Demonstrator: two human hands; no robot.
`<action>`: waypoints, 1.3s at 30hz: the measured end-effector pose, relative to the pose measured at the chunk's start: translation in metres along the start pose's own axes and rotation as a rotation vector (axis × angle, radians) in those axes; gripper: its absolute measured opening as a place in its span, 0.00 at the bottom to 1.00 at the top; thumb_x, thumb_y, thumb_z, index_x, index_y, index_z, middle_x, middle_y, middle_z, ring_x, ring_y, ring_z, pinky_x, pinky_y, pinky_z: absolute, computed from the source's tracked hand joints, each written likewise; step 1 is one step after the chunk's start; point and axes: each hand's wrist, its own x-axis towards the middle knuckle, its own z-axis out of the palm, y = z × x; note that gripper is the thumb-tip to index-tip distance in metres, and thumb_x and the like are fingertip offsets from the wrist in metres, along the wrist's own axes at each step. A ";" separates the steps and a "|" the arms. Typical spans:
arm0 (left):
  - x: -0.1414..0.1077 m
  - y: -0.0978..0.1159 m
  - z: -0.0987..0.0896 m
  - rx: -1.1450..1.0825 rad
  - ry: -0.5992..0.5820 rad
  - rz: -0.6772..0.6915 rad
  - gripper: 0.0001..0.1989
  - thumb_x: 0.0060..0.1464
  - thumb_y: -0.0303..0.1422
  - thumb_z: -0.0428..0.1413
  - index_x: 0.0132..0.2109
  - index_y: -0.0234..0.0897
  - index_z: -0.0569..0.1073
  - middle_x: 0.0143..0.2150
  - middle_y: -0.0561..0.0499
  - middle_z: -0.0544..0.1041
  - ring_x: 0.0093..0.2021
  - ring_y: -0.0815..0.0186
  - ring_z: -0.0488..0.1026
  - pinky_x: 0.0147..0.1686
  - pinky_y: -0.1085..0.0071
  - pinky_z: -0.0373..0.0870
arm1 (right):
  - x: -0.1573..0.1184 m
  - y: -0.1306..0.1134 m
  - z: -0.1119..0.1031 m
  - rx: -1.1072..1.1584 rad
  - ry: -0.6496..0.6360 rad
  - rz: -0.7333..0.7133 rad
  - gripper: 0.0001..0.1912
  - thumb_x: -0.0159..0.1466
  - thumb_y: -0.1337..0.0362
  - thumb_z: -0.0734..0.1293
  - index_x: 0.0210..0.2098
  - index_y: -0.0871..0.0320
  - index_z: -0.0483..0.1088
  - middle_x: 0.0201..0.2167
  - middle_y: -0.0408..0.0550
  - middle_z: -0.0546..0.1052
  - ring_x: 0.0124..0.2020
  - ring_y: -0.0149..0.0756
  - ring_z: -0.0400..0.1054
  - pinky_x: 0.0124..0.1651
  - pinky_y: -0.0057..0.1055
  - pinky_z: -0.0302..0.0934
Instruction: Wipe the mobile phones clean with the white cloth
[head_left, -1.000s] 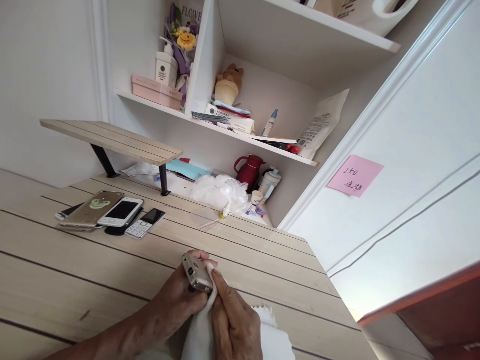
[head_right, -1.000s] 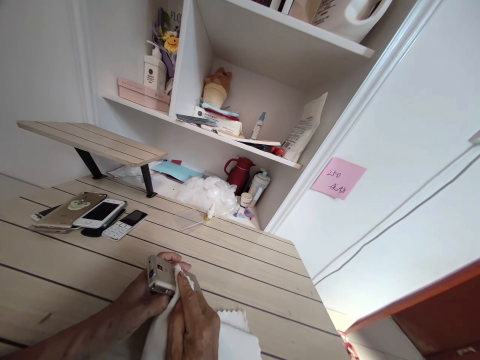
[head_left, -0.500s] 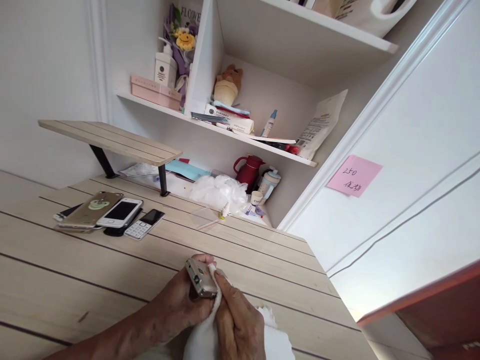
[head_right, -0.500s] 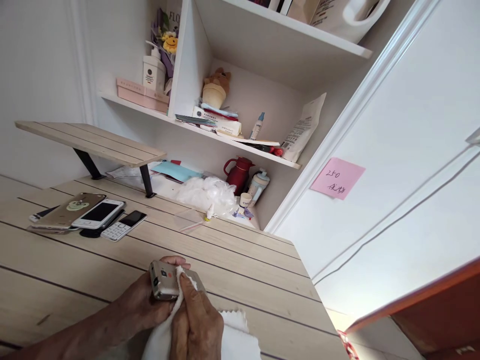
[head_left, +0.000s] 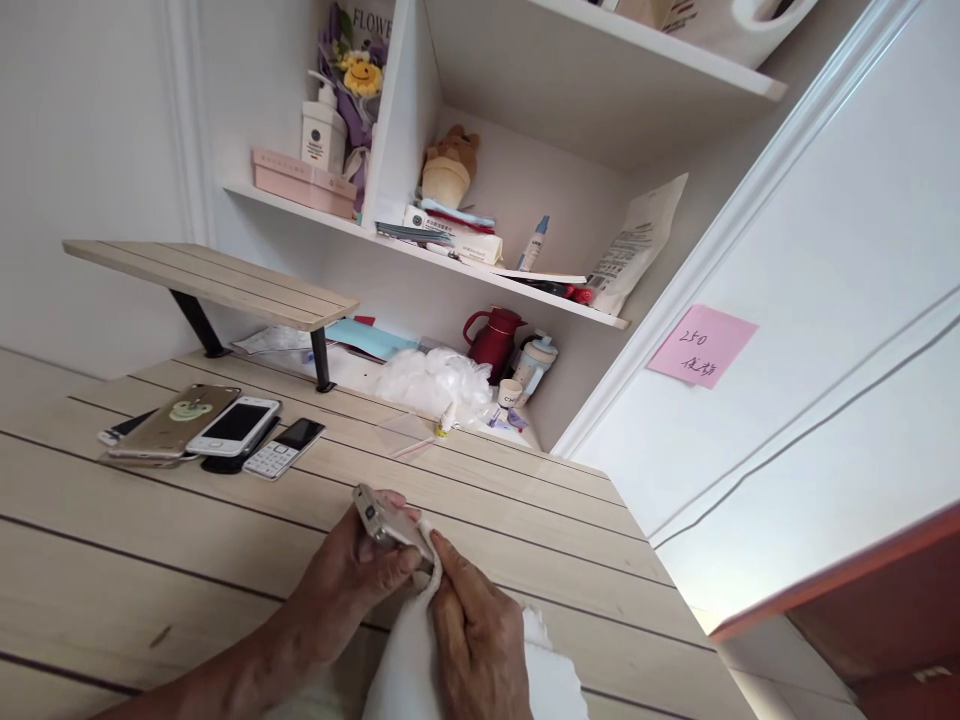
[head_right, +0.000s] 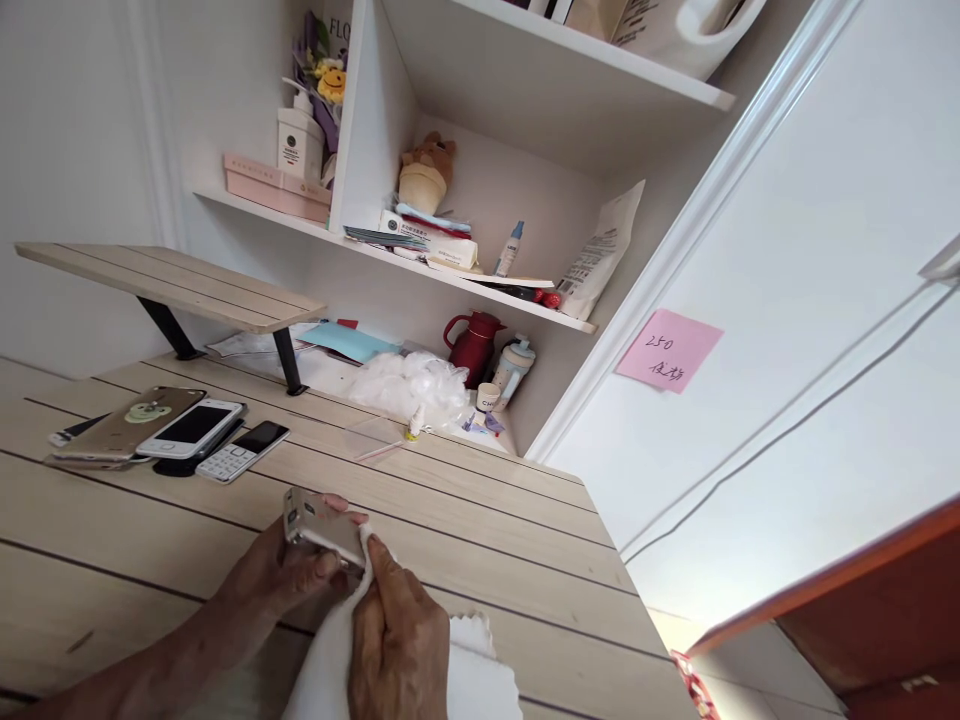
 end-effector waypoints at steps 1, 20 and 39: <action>0.001 0.002 0.000 0.012 0.032 0.003 0.33 0.47 0.48 0.71 0.55 0.40 0.69 0.51 0.42 0.80 0.43 0.57 0.78 0.40 0.66 0.74 | 0.000 0.000 0.000 -0.011 -0.002 0.019 0.21 0.73 0.62 0.58 0.59 0.57 0.75 0.37 0.52 0.84 0.35 0.37 0.80 0.42 0.28 0.75; -0.002 0.018 0.002 0.150 0.268 -0.061 0.38 0.59 0.63 0.49 0.59 0.35 0.73 0.38 0.45 0.83 0.28 0.63 0.73 0.26 0.71 0.68 | -0.016 0.004 0.019 0.035 -0.112 -0.218 0.23 0.75 0.60 0.57 0.66 0.53 0.69 0.23 0.44 0.72 0.20 0.32 0.67 0.23 0.24 0.63; 0.001 0.037 0.015 -0.395 0.161 -0.431 0.38 0.58 0.64 0.48 0.54 0.33 0.75 0.26 0.49 0.79 0.23 0.63 0.74 0.26 0.71 0.70 | -0.024 0.014 0.027 -0.035 -0.107 -0.283 0.22 0.74 0.66 0.57 0.65 0.54 0.69 0.24 0.46 0.73 0.20 0.32 0.70 0.26 0.24 0.67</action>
